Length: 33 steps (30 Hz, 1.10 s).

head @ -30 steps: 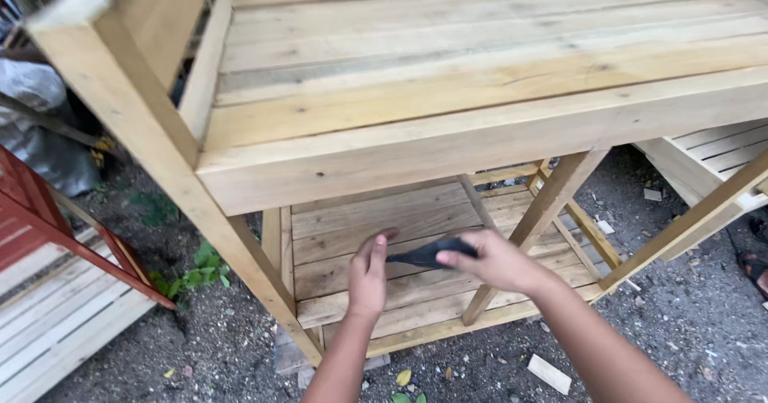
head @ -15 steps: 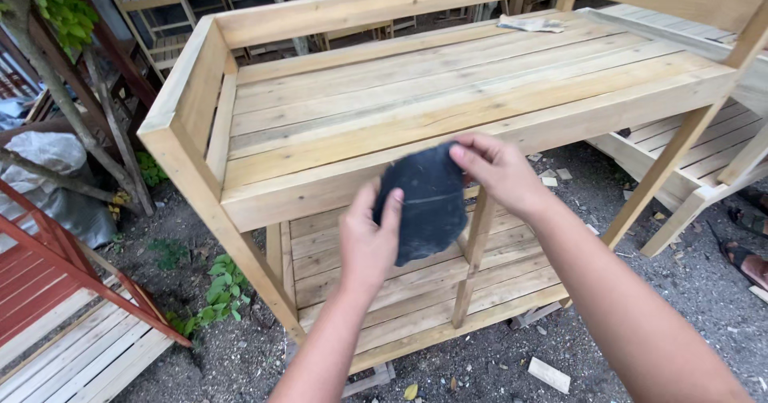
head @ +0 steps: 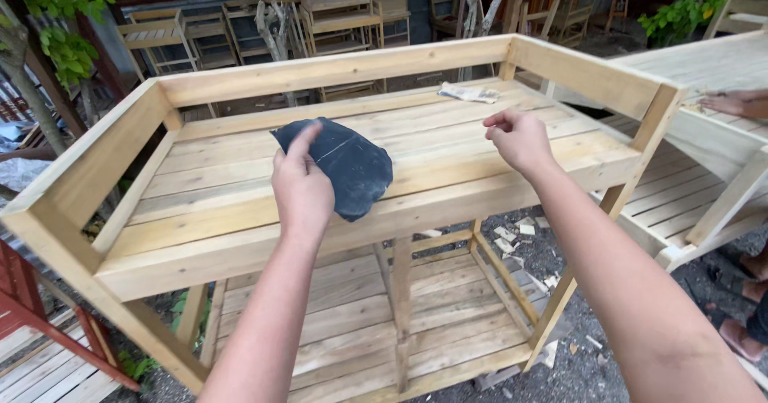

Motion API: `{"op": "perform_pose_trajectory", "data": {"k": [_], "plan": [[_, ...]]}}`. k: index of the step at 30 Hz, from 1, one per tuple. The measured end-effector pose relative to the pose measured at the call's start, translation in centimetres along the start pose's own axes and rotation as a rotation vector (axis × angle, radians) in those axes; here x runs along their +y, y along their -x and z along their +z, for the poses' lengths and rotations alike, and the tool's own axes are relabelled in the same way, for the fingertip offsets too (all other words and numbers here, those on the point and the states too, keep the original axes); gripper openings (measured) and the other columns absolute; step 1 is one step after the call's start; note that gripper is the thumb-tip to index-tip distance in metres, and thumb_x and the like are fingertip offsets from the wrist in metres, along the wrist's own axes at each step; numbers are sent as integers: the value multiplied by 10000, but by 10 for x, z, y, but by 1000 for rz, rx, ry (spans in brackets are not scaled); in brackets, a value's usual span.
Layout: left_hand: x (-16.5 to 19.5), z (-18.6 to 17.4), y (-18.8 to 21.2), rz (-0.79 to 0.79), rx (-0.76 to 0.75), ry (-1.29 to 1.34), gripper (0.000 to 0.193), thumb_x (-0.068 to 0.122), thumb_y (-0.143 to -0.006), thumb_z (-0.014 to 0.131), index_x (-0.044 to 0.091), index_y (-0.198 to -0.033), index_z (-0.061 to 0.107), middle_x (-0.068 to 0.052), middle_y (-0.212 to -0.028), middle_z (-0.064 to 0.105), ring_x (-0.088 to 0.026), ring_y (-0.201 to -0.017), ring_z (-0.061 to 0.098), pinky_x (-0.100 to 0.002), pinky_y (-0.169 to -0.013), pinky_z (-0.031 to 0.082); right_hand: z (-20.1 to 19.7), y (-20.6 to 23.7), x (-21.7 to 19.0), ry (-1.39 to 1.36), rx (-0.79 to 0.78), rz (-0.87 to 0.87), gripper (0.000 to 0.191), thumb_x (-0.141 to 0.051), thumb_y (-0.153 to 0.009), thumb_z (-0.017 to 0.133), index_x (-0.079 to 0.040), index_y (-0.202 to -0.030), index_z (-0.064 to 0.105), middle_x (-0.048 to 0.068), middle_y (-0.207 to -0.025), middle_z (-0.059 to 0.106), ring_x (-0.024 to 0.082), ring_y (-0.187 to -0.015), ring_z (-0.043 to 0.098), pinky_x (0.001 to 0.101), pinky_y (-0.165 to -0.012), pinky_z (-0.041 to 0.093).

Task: The person sands the lower shelf of a wooden shelving unit using a sanding block. They move the block back and forth across the slats, then briefly switch to a cloth before resuming sanding.

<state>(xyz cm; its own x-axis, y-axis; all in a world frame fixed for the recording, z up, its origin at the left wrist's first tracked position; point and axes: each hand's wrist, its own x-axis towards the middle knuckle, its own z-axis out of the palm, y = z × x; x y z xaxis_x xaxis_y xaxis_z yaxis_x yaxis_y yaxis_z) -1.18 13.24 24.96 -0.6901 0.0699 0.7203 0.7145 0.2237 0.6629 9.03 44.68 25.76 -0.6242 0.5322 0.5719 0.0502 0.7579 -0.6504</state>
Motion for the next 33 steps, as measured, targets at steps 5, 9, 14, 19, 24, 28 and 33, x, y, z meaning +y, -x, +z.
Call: {"op": "perform_pose_trajectory", "data": {"k": [5,9,14,19,24,28,33], "plan": [[-41,47,-22,-160,-64,-85,533,53,-918,600,-12,-1437,498,-278,-1403,489,-413,-1271,540,-423,-1099,432,-10,-25,6,235,-18,35,222,-196,-891,707,-99,-1078,777,136,-1050,741,288,-983,703,395,-892,544],[-43,66,-30,-289,-211,-123,767,157,-861,677,-3,-1526,329,-278,-1468,409,-418,-1340,467,-417,-1143,387,-2,-42,5,426,-186,-35,327,-247,-873,736,-178,-1191,755,175,-1337,594,349,-1278,515,433,-1100,416],[-22,65,-25,-503,-431,-539,824,337,-936,627,181,-1609,177,-282,-1642,-119,-452,-1534,-6,-562,-1218,148,19,-67,2,559,-348,-60,502,-361,-910,670,-242,-1395,612,82,-1549,456,338,-1451,356,492,-1202,305],[-20,53,-11,-416,-366,-715,734,360,-973,567,144,-1596,243,-291,-1645,-193,-461,-1541,-109,-594,-1231,55,38,-97,7,675,-426,-73,658,-425,-956,606,-194,-1546,427,108,-1659,323,323,-1546,242,531,-1218,271],[-28,54,-3,-351,-421,-753,703,383,-977,516,134,-1584,262,-257,-1664,-101,-417,-1542,-46,-572,-1233,42,48,-114,21,747,-529,43,752,-554,-981,518,-241,-1611,254,125,-1695,123,366,-1541,96,525,-1229,176],[-28,55,2,-346,-430,-764,678,402,-984,497,131,-1571,295,-254,-1666,-8,-405,-1544,10,-574,-1229,72,53,-123,29,642,-653,177,703,-584,-1000,432,-250,-1607,314,89,-1694,255,326,-1542,276,538,-1242,256],[-24,52,3,-360,-477,-786,645,409,-997,474,132,-1556,311,-225,-1657,92,-378,-1541,48,-552,-1225,68,58,-137,34,810,-624,-7,610,-534,-1018,517,-104,-1448,557,175,-1485,568,364,-1381,523,478,-1140,432]]}}
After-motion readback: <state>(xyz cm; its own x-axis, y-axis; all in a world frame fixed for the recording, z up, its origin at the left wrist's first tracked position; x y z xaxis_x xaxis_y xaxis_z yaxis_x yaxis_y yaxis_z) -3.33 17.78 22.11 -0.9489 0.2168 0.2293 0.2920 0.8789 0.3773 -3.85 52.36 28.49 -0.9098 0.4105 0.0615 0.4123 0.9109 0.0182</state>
